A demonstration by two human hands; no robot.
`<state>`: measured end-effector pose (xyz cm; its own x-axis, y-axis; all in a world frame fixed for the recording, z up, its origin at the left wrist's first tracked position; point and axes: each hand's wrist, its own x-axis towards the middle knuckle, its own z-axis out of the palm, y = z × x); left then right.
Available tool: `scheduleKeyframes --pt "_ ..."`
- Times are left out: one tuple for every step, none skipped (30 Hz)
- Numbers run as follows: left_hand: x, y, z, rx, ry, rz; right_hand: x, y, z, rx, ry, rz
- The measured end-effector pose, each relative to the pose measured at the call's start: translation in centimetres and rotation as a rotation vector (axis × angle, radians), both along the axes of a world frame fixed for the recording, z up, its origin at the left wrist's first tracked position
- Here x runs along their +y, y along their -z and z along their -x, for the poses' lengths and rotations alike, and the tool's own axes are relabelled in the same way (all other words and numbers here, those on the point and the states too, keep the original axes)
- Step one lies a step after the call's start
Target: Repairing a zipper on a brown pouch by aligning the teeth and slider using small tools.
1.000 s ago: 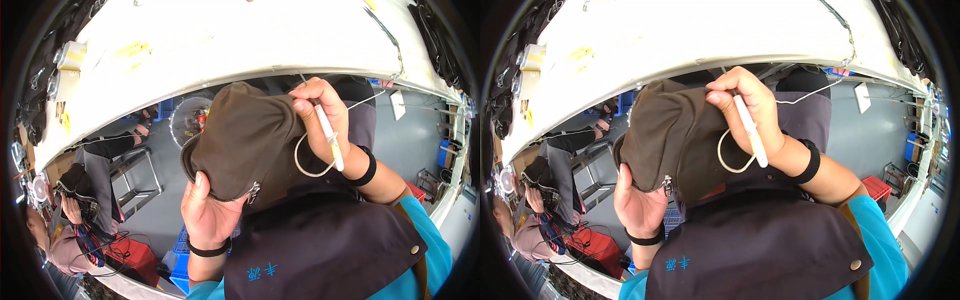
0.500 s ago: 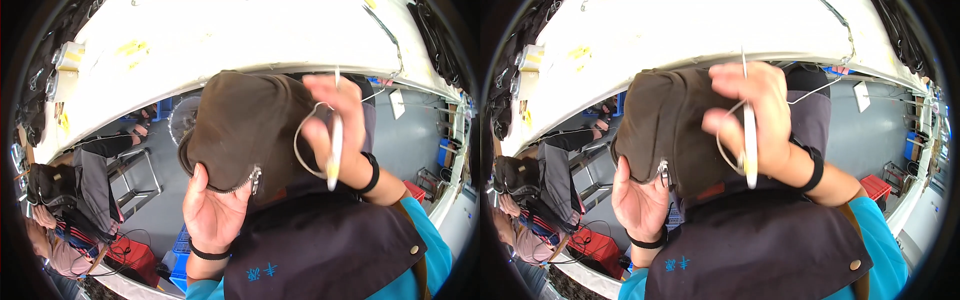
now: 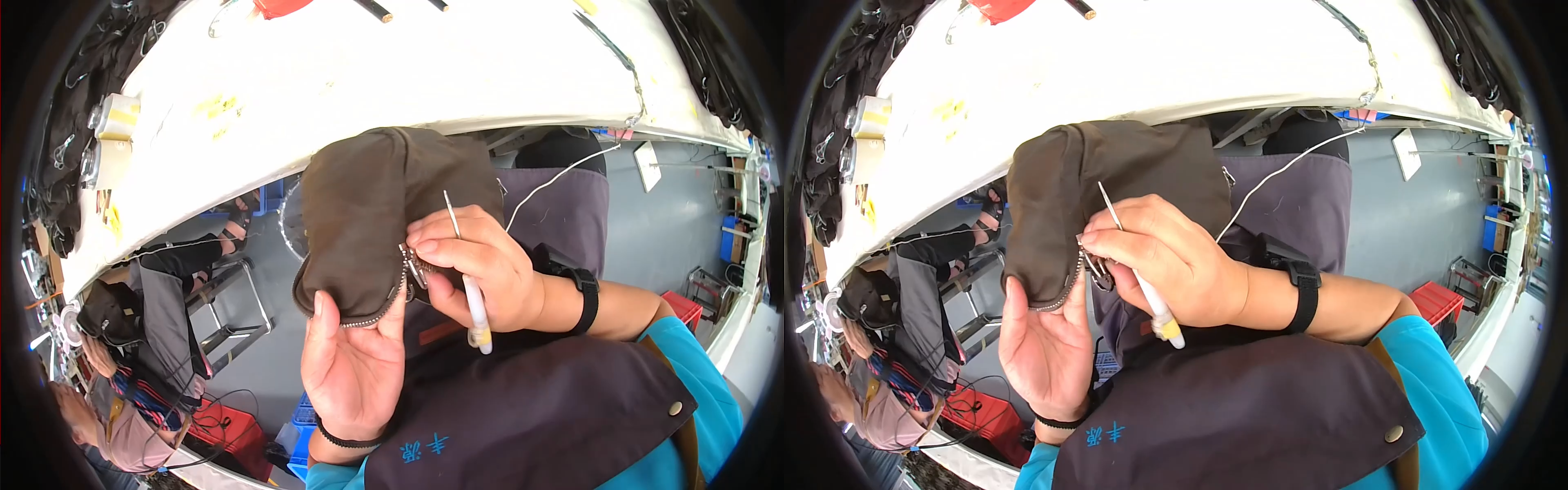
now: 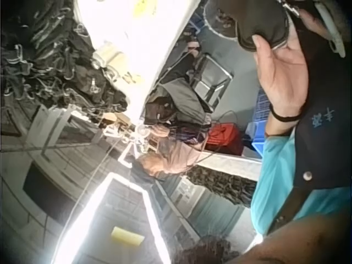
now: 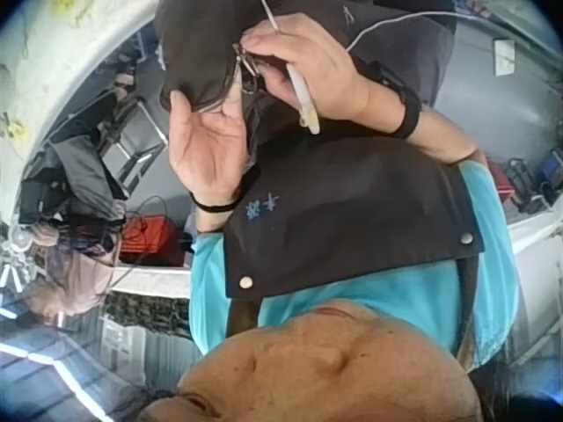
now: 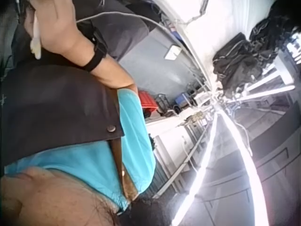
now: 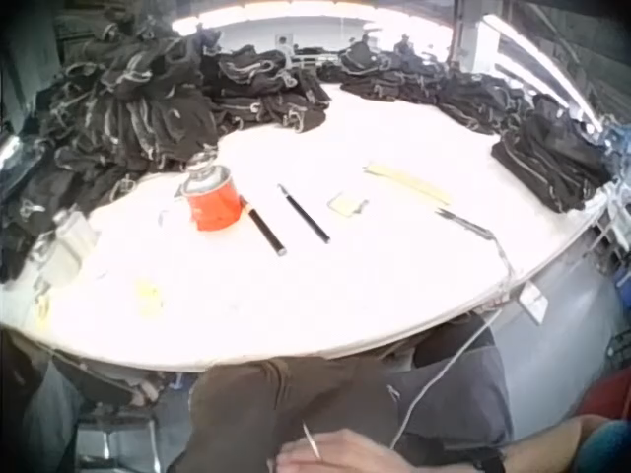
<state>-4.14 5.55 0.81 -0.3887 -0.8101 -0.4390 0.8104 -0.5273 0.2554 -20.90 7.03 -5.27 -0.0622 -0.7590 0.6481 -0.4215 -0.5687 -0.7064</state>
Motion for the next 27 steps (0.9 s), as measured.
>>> scheduleKeyframes --pt "0.1 0.2 -0.1 -0.001 0.003 0.001 0.0 -0.1 0.2 -0.001 0.003 0.001" --pt "0.3 0.5 -0.2 -0.088 0.055 0.125 0.0 -0.1 0.4 0.017 0.001 -0.011" --pt "0.4 0.7 -0.3 -0.174 0.107 0.250 0.0 -0.1 0.6 0.035 -0.002 -0.024" --pt "0.6 -0.1 0.3 -0.337 0.096 0.284 -0.1 -0.2 0.9 0.045 0.017 -0.024" --pt "1.0 0.1 -0.6 -0.337 0.098 0.285 -0.1 -0.5 1.3 0.045 0.019 -0.024" --pt "1.4 0.8 -2.1 -0.640 0.304 0.531 0.1 -0.9 1.8 0.035 0.011 -0.041" --pt "1.7 1.4 -3.3 -0.946 0.506 0.779 0.3 -1.4 2.2 0.021 -0.004 -0.056" --pt "1.6 2.0 -3.9 -1.158 0.338 1.141 0.6 -1.8 2.2 0.009 0.000 -0.092" --pt "1.6 2.2 -4.3 -1.360 0.137 1.498 0.7 -1.9 2.0 0.006 -0.004 -0.095" --pt "1.9 2.3 -4.2 -1.362 -0.010 1.488 0.8 -2.0 1.8 0.002 -0.028 -0.094" --pt "1.5 3.0 -3.5 -1.369 -0.009 1.482 0.9 -2.1 1.6 -0.002 -0.053 -0.092" --pt "-0.3 3.6 -1.2 -1.592 -0.466 1.617 1.1 -2.1 1.3 -0.004 -0.080 -0.100" --pt "-1.2 3.8 0.2 -1.771 -0.961 1.706 1.3 -2.3 1.3 -0.003 -0.079 -0.105" --pt "-1.3 3.3 0.4 -1.879 -0.643 1.708 1.4 -2.3 1.4 -0.013 -0.114 -0.112" --pt "-1.6 2.4 0.4 -1.958 -0.321 1.687 1.4 -2.4 1.5 -0.020 -0.149 -0.119" --pt "-2.1 0.5 -0.5 -1.842 0.144 1.728 1.5 -2.6 1.5 -0.007 -0.152 -0.143" --pt "-3.1 1.1 -0.6 -1.718 0.140 1.766 1.6 -2.9 1.6 -0.007 -0.154 -0.148" --pt "-3.3 0.7 -0.9 -1.678 0.241 1.707 1.7 -3.2 1.7 -0.073 -0.194 -0.227" --pt "-3.6 0.3 -1.1 -1.634 0.338 1.647 1.8 -3.5 1.8 -0.140 -0.234 -0.306" --pt "-4.1 1.1 -1.1 -1.385 0.363 1.533 1.8 -4.2 2.1 -0.138 -0.280 -0.344" --pt "-3.9 1.6 -1.1 -1.187 0.385 1.339 1.9 -4.4 2.3 -0.138 -0.279 -0.345" --pt "-3.6 1.9 -1.0 -1.066 0.410 1.193 2.0 -4.5 2.4 -0.208 -0.315 -0.447" --pt "-3.2 2.1 -0.9 -0.944 0.431 1.046 2.0 -4.5 2.4 -0.278 -0.350 -0.549" --pt "-2.9 2.1 -0.8 -0.944 0.431 1.047 2.1 -4.3 2.3 -0.361 -0.380 -0.561" --pt "-2.6 2.2 -0.7 -0.854 0.450 0.891 2.0 -4.3 2.3 -0.360 -0.381 -0.560" --pt "-2.5 2.2 -0.6 -0.763 0.465 0.736 1.8 -4.3 2.2 -0.415 -0.400 -0.562" --pt "-2.4 2.3 -0.7 -0.762 0.464 0.733 1.9 -4.2 2.2 -0.470 -0.419 -0.569"
